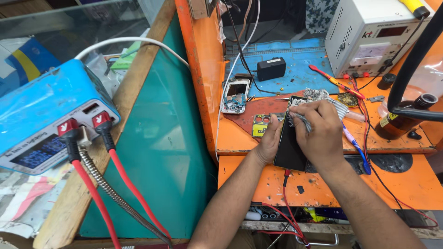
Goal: The person wipes the internal battery and circuit board of a disassembled phone with a cloth, connects a cable to the charging port, and then wipes the front screen of the phone.
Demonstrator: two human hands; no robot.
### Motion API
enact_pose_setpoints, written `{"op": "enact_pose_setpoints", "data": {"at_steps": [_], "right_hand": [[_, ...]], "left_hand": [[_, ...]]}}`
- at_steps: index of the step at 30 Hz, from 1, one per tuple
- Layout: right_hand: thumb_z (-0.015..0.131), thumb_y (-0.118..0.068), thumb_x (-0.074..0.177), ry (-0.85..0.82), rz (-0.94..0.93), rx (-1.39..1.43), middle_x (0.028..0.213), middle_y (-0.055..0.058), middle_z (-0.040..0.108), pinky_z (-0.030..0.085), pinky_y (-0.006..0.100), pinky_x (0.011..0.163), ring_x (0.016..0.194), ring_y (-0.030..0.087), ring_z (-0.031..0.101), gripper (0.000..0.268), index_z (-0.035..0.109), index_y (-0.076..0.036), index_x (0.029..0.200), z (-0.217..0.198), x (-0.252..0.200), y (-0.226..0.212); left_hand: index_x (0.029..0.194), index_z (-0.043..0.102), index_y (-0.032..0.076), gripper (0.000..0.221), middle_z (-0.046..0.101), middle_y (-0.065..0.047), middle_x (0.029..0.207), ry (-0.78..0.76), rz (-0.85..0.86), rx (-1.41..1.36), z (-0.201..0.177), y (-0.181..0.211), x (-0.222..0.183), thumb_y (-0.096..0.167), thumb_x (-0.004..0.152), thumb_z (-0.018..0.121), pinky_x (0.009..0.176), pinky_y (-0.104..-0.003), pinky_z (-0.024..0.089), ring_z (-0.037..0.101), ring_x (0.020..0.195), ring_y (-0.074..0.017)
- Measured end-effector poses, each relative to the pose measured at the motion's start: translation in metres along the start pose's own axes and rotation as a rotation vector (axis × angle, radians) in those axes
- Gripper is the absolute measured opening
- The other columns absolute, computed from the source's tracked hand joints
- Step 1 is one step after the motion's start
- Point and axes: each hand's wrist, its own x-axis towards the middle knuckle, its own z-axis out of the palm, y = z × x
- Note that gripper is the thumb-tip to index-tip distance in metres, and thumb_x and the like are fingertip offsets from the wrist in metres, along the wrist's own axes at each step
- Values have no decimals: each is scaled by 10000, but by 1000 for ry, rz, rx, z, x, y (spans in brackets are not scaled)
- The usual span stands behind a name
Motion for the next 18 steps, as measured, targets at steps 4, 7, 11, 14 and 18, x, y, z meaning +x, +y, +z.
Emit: {"op": "enact_pose_setpoints", "data": {"at_steps": [4, 7, 11, 14, 18], "right_hand": [[783, -12, 882, 16, 3, -34, 1005, 100, 619, 527, 406, 858, 996, 284, 642, 185, 734, -73, 1049, 2, -11, -10], [778, -28, 850, -50, 18, -26, 982, 80, 623, 504, 418, 870, 983, 286, 628, 189, 736, -82, 1026, -1, -26, -17], [771, -26, 799, -118, -11, -24, 982, 46, 657, 477, 408, 848, 953, 265, 628, 221, 738, -105, 1003, -10, -42, -21], [775, -30, 766, -173, -30, -10, 977, 32, 675, 473, 406, 830, 935, 248, 636, 244, 739, -107, 995, -14, -51, -26], [783, -31, 766, -189, -27, -7, 962, 24, 680, 470, 407, 812, 905, 239, 637, 243, 749, -116, 991, -15, -53, -25]], "left_hand": [[1596, 348, 0, 976, 550, -121, 1448, 177, 26, 119, -1, 0, -2, 783, 1015, 354, 1167, -350, 450, 551, 1356, -193], [1542, 396, -73, 1047, 610, -174, 1351, 144, 32, 65, -4, 2, -4, 848, 1051, 312, 1104, -393, 484, 607, 1260, -247], [1519, 432, -9, 1023, 628, -117, 1318, 230, 12, 116, 2, 5, -4, 850, 980, 302, 1087, -375, 481, 613, 1223, -207], [1533, 450, -2, 1003, 619, -102, 1359, 221, 34, 123, 7, 6, -4, 831, 992, 306, 1103, -351, 465, 600, 1237, -186], [1531, 462, -26, 997, 600, -109, 1406, 244, 56, 210, 2, 4, -3, 813, 1016, 302, 1142, -346, 434, 576, 1280, -178]]}}
